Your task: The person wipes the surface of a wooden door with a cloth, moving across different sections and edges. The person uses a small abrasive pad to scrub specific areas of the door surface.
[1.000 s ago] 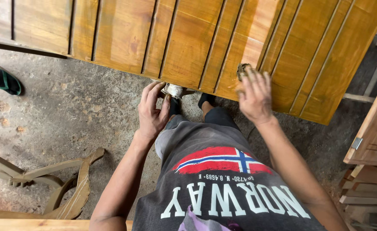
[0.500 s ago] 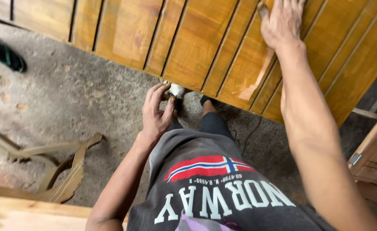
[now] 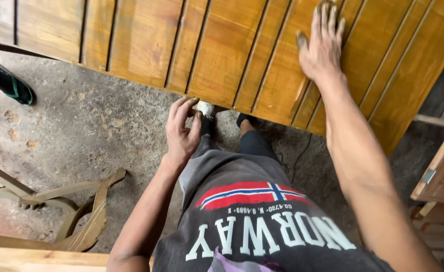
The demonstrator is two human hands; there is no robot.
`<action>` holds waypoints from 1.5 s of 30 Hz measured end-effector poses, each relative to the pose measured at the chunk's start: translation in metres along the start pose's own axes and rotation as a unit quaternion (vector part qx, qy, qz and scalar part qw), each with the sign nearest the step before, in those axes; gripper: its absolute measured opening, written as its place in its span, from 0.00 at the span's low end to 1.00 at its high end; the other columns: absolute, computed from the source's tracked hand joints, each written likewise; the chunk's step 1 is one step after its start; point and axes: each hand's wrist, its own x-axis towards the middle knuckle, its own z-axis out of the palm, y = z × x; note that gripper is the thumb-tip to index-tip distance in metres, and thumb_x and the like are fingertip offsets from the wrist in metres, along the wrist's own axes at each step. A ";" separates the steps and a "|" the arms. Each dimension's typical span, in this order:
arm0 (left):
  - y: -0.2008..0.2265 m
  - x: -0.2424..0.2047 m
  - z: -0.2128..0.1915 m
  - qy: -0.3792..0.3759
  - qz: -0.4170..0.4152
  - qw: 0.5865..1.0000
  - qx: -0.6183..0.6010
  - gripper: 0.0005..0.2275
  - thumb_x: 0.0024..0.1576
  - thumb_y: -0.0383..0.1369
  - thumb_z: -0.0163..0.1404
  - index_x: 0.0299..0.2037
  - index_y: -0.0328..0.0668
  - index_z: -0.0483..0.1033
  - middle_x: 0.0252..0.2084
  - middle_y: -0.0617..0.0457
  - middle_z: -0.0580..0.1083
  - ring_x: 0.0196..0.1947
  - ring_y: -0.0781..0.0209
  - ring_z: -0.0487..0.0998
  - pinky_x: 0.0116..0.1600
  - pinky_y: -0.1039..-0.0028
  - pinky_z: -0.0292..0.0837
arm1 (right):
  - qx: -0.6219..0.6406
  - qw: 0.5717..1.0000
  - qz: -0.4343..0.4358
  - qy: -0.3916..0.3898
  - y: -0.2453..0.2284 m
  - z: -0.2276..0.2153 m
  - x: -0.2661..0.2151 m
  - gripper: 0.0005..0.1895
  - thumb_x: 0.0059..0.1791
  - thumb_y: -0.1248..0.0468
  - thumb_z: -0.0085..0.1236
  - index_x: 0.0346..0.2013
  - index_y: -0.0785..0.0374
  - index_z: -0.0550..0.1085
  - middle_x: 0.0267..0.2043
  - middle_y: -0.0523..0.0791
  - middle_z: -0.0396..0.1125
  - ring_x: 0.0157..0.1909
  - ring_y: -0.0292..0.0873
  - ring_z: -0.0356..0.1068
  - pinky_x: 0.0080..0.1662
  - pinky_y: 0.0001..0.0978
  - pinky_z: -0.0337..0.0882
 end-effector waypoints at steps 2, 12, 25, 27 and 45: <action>-0.003 0.007 0.002 -0.004 0.011 1.000 -0.022 0.15 0.62 0.20 0.52 0.59 0.32 0.73 0.58 0.41 0.72 0.45 0.55 0.79 0.51 0.70 0.77 | -0.013 1.000 0.005 0.004 -0.008 -0.002 -0.010 0.39 0.62 0.45 0.27 0.76 0.73 0.39 0.81 0.59 0.31 0.83 0.61 0.30 0.76 0.57 0.26; -0.002 0.006 -0.003 0.000 -0.005 1.000 -0.009 0.16 0.61 0.22 0.53 0.60 0.31 0.72 0.59 0.40 0.72 0.44 0.54 0.78 0.48 0.70 0.77 | -0.034 0.997 -0.059 0.025 0.008 0.069 -0.093 0.43 0.59 0.44 0.32 0.76 0.74 0.40 0.82 0.60 0.31 0.82 0.63 0.29 0.77 0.59 0.29; 0.020 -0.002 0.025 0.008 -0.033 0.998 -0.046 0.17 0.60 0.21 0.53 0.60 0.32 0.72 0.58 0.41 0.71 0.43 0.57 0.78 0.50 0.69 0.76 | -0.091 0.991 -0.083 0.061 -0.014 0.010 -0.053 0.36 0.61 0.49 0.32 0.73 0.77 0.50 0.79 0.63 0.38 0.80 0.65 0.36 0.75 0.60 0.36; 0.019 -0.008 0.028 0.013 -0.059 0.996 -0.059 0.17 0.59 0.21 0.53 0.59 0.32 0.72 0.58 0.41 0.71 0.43 0.57 0.79 0.47 0.71 0.77 | -0.066 0.983 -0.171 0.019 -0.030 0.038 -0.113 0.43 0.48 0.51 0.45 0.71 0.75 0.52 0.77 0.62 0.41 0.80 0.64 0.37 0.74 0.62 0.36; -0.004 -0.022 0.007 0.109 -0.094 0.989 0.027 0.18 0.60 0.21 0.53 0.61 0.31 0.70 0.49 0.42 0.74 0.37 0.58 0.78 0.48 0.69 0.74 | -0.039 0.967 -0.245 0.052 -0.070 0.004 -0.067 0.45 0.56 0.43 0.46 0.74 0.75 0.48 0.79 0.60 0.38 0.80 0.64 0.36 0.74 0.65 0.35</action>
